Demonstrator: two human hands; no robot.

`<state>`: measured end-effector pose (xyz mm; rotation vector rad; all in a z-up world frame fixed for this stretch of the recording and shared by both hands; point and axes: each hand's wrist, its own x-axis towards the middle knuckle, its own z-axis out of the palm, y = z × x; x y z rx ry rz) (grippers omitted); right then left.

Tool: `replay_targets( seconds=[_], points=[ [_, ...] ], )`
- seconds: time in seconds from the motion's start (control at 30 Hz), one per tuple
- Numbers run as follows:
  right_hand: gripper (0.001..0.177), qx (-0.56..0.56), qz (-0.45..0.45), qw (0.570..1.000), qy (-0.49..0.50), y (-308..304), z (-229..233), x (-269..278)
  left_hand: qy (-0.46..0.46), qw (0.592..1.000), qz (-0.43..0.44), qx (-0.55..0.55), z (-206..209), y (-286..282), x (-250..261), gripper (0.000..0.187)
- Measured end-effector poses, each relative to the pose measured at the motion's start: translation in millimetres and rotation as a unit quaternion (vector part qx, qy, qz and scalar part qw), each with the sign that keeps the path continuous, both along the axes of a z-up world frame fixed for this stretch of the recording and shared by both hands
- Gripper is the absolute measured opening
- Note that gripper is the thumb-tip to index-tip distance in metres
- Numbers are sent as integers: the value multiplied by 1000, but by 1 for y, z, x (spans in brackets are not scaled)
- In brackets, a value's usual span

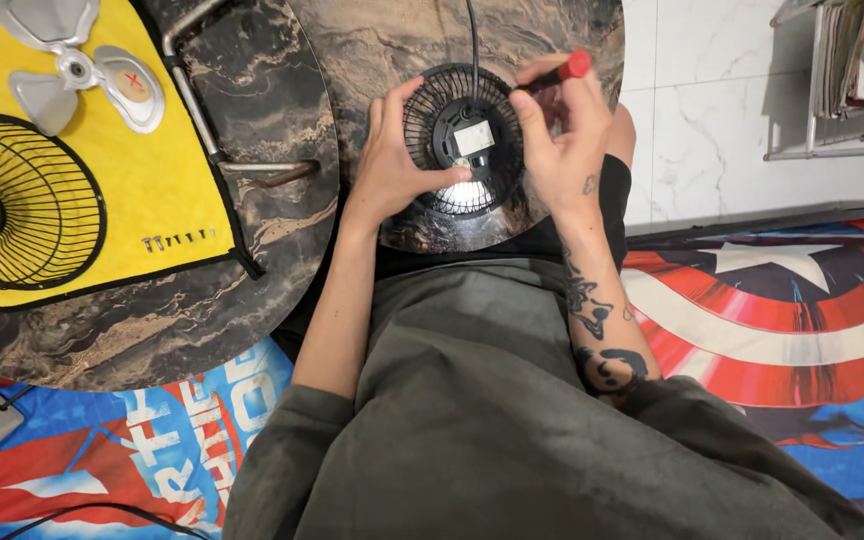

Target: The person disassembles a small black electric fan by removing the front grille and then uses a screwdriver to loosen screws on the rear housing. They manipulate the fan's internal components and reposition parts on a round marble-patterned table.

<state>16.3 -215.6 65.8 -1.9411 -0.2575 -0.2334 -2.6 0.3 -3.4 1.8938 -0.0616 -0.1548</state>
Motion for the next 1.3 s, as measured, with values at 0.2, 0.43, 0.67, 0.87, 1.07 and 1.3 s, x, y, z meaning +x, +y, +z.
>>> replay_targets(
  seconds=[0.2,0.43,0.67,0.87,1.07,1.3],
  points=[
    [8,43,-28,999,12,-2,-13,4,-14,1000,-1,4,3,-1,0,115],
    [17,63,-79,995,9,13,-5,0,-17,1000,-1,-9,0,0,1,113],
    [24,69,-119,990,14,17,-14,-6,-18,1000,3,1,-5,0,2,113],
    [17,31,-116,993,-8,21,-12,-7,-5,1000,5,8,-7,0,3,115],
    [8,-3,-127,992,-8,6,-16,1,-5,1000,7,9,-9,1,2,117],
    [4,-16,-76,996,-43,3,-19,-10,-28,1000,12,-5,-17,4,5,114]
  ],
)
